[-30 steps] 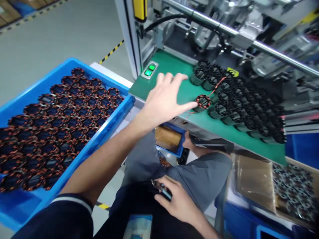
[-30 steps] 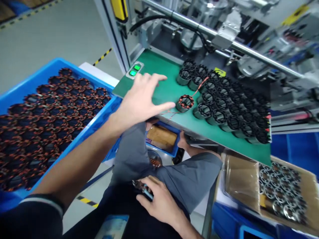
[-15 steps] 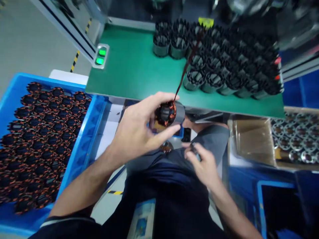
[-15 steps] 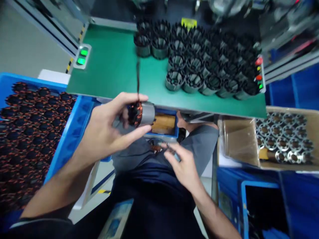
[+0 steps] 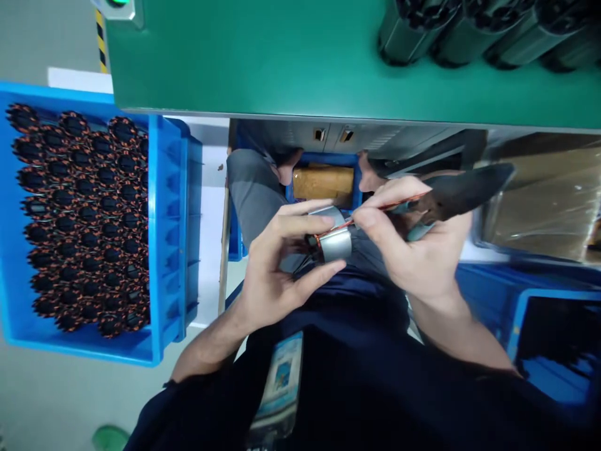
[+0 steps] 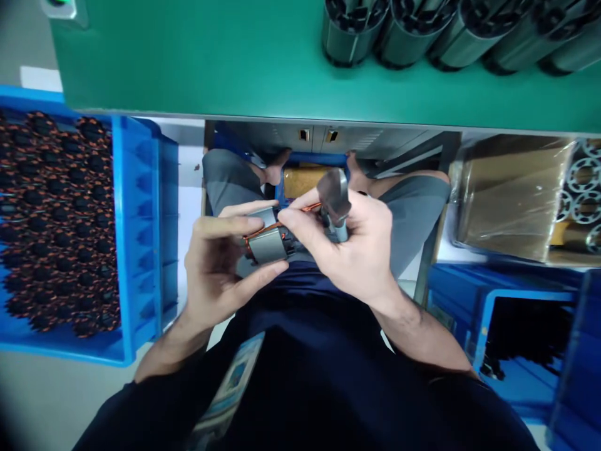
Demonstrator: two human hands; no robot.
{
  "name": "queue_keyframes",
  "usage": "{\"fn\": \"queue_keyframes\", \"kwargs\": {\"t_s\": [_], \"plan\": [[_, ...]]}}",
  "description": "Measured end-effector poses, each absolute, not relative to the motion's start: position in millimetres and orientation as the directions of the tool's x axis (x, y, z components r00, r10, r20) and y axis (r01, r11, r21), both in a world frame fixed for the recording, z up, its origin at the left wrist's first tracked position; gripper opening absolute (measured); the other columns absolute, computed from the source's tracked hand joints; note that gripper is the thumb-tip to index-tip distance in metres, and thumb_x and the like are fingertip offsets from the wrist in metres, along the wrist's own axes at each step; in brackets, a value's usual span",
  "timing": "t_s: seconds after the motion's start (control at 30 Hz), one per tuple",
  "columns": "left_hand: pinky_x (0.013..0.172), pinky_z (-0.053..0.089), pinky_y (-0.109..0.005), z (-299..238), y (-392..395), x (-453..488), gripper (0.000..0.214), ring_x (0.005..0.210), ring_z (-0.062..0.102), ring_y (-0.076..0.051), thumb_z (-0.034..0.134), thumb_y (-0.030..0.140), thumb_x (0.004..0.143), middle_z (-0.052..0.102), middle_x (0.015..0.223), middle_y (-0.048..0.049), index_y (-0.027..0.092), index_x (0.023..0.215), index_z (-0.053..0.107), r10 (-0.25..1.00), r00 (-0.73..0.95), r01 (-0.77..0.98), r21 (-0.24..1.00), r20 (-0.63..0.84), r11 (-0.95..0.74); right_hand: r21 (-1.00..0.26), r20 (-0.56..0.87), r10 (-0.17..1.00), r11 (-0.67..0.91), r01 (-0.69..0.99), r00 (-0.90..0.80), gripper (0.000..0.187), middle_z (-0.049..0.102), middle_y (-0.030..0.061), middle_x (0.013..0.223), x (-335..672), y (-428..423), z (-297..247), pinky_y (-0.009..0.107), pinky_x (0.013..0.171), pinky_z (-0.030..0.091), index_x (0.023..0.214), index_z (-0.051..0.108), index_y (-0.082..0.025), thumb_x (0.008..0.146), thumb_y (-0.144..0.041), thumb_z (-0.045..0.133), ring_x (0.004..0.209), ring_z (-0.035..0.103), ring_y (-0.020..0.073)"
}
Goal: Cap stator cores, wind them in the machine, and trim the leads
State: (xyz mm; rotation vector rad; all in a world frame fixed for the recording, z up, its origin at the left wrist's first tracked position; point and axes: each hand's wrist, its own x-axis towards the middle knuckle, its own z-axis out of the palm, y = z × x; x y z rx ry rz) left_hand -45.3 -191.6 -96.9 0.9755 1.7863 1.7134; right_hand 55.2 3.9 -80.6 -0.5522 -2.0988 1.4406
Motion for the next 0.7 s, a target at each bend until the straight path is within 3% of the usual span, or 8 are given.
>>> {"fn": "queue_keyframes", "kwargs": {"t_s": [0.07,0.17,0.23,0.33,0.4,0.5,0.6,0.7], "plan": [[0.105,0.078,-0.047,-100,-190,-38,0.056,0.157,0.071,-0.034,0.093,0.043,0.103,0.065,0.171,-0.0115,0.040,0.149,0.061,0.756,-0.646,0.091,0.994,0.101,-0.055,-0.959,0.153,0.608,0.281,0.032,-0.779,0.017,0.077,0.0007,0.085,57,-3,-85,0.034,0.075,0.062,0.094,0.083,-0.026,0.106,-0.037,0.089,0.079,0.073,0.0179],[0.108,0.077,-0.054,-98,-184,-31,0.036,0.153,0.075,-0.034,0.065,0.064,0.116,0.062,0.173,-0.0123,0.038,0.137,0.053,0.764,-0.645,-0.029,1.000,-0.023,0.006,-0.971,0.099,0.586,0.232,0.049,-0.804,0.019,0.075,-0.0004,0.084,57,-11,-82,0.031,0.070,0.058,0.094,0.082,-0.025,0.108,-0.037,0.087,0.076,0.071,0.0161],[0.109,0.077,-0.056,-94,-179,-30,0.026,0.148,0.078,-0.032,0.050,0.061,0.121,0.066,0.167,-0.0107,0.035,0.127,0.049,0.748,-0.650,-0.134,0.989,-0.137,0.065,-0.965,0.072,0.554,0.248,0.082,-0.829,0.021,0.073,-0.0006,0.082,56,-11,-78,0.032,0.068,0.057,0.094,0.082,-0.025,0.110,-0.039,0.084,0.073,0.069,0.0164],[0.101,0.080,-0.051,-91,-171,-32,0.023,0.143,0.079,-0.030,0.059,0.048,0.116,0.067,0.161,-0.0058,0.034,0.117,0.042,0.722,-0.630,-0.340,0.937,-0.285,0.074,-0.942,0.026,0.516,0.298,0.152,-0.856,0.021,0.076,-0.0007,0.089,60,-5,-71,0.033,0.072,0.060,0.100,0.081,-0.028,0.112,-0.044,0.082,0.079,0.072,0.0179],[0.095,0.081,-0.048,-93,-168,-33,0.024,0.141,0.079,-0.029,0.061,0.045,0.114,0.065,0.164,-0.0045,0.033,0.116,0.041,0.692,-0.649,-0.402,0.915,-0.317,0.041,-0.918,-0.022,0.493,0.334,0.213,-0.870,0.018,0.079,-0.0003,0.101,68,2,-66,0.035,0.080,0.063,0.116,0.078,-0.030,0.115,-0.048,0.076,0.090,0.076,0.0202],[0.099,0.080,-0.053,-96,-165,-33,0.013,0.142,0.079,-0.029,0.049,0.042,0.118,0.060,0.171,-0.0060,0.034,0.121,0.040,0.604,-0.759,-0.245,0.966,-0.245,0.084,-0.870,-0.091,0.404,0.413,0.270,-0.910,0.016,0.076,0.0000,0.105,87,10,-60,0.035,0.078,0.059,0.129,0.069,-0.031,0.117,-0.041,0.066,0.088,0.074,0.0202],[0.110,0.075,-0.060,-96,-162,-31,0.013,0.151,0.074,-0.032,0.035,0.044,0.123,0.058,0.173,-0.0077,0.038,0.134,0.040,0.539,-0.836,0.033,0.971,-0.102,0.235,-0.829,-0.121,0.237,0.510,0.229,-0.964,0.015,0.077,0.0006,0.103,99,11,-59,0.034,0.076,0.056,0.122,0.068,-0.029,0.110,-0.020,0.064,0.083,0.073,0.0191],[0.120,0.069,-0.067,-93,-159,-27,0.018,0.157,0.071,-0.034,0.031,0.040,0.123,0.059,0.171,-0.0082,0.039,0.138,0.040,0.499,-0.865,0.154,0.924,-0.044,0.350,-0.824,-0.127,0.156,0.533,0.192,-0.980,0.024,0.077,0.0012,0.106,99,7,-63,0.033,0.083,0.060,0.122,0.066,-0.027,0.105,-0.011,0.062,0.089,0.076,0.0205]]}}
